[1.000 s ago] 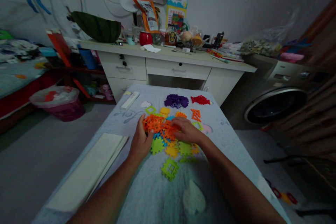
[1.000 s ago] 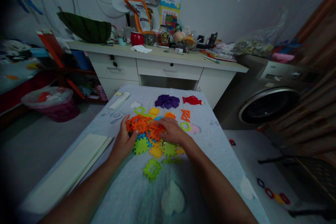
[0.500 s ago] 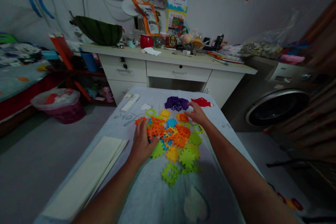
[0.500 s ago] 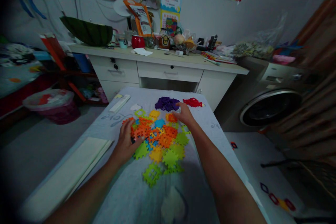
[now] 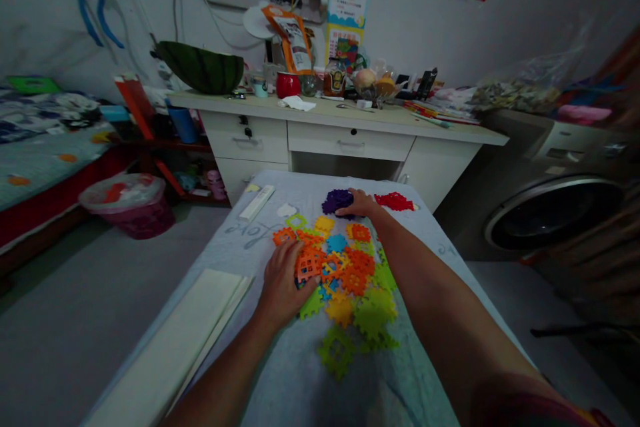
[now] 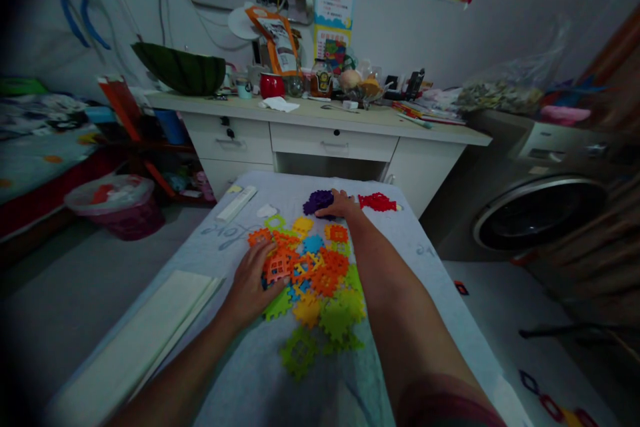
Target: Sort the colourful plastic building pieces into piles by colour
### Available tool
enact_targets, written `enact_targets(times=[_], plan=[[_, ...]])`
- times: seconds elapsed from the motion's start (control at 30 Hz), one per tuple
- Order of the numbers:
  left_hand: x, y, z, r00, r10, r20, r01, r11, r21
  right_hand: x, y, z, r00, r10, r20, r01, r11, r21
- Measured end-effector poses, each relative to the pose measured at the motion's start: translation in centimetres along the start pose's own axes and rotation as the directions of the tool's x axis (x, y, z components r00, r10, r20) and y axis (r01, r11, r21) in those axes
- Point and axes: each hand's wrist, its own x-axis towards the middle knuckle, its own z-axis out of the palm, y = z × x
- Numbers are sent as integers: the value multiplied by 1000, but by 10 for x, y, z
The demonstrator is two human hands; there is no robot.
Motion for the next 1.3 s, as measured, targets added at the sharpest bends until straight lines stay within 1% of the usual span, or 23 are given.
enact_targets(times=[0.1, 0.2, 0.33, 0.4, 0.5, 0.57, 0.63, 0.7, 0.77, 0.8, 0.83, 0.87, 0.93, 1.0, 1.07, 1.17, 1.23, 1.3], plan=[[0, 2, -1, 1000, -9, -7, 9, 1000, 4, -9, -4, 4, 999, 40, 33, -39, 999, -25], [0, 2, 0, 1000, -17, -20, 17, 1000, -3, -22, -6, 2, 1000, -26, -14, 25, 999, -48], [0, 0, 0, 1000, -10, -23, 10, 1000, -15, -46, -4, -6, 992, -114, -61, 110, 992, -68], [1, 0, 0, 1000, -11, -23, 10, 1000, -17, -61, -2, -12, 986, -138, -90, 136, 990, -23], [1, 0, 0, 1000, -12, -23, 11, 1000, -27, -89, -5, -24, 975, -176, -137, 195, 971, 139], [2, 0, -1, 1000, -12, -29, 11, 999, -46, -110, -11, -34, 969, -228, -95, 245, 930, 272], [2, 1, -2, 999, -12, -36, 9, 997, -79, -129, -20, -43, 947, -322, 11, 294, 877, 381], [1, 0, -3, 999, -15, -45, 10, 994, -112, -143, -30, -50, 894, -433, 111, 342, 822, 455], [1, 0, -3, 998, -25, -50, 18, 991, -133, -147, -39, -53, 847, -508, 160, 377, 784, 493], [0, 0, -3, 998, -29, -50, 22, 990, -136, -145, -43, -54, 838, -520, 166, 383, 777, 499], [0, 1, -3, 998, -30, -48, 24, 991, -135, -140, -45, -53, 844, -512, 160, 381, 782, 493], [0, 1, -3, 999, -27, -45, 21, 991, -131, -132, -47, -51, 861, -487, 144, 372, 798, 474], [0, 1, -2, 999, -11, -34, 8, 994, -108, -110, -47, -43, 915, -393, 89, 331, 858, 392], [1, 2, -1, 1000, 2, -21, -3, 997, -71, -84, -46, -31, 966, -257, 30, 241, 935, 260], [1, 2, -1, 1000, 5, -9, -5, 999, -36, -59, -46, -17, 995, -102, -12, 102, 984, 143], [0, 2, 0, 1000, 1, -8, -1, 1000, -8, -28, -49, 1, 997, 75, -28, -73, 995, 65], [0, 2, 1, 1000, 0, -13, 0, 1000, -3, -14, -53, 9, 988, 155, -3, -154, 987, 47], [-1, 1, 2, 1000, 1, -15, -1, 1000, -1, -4, -57, 15, 978, 205, 43, -206, 978, 26]])
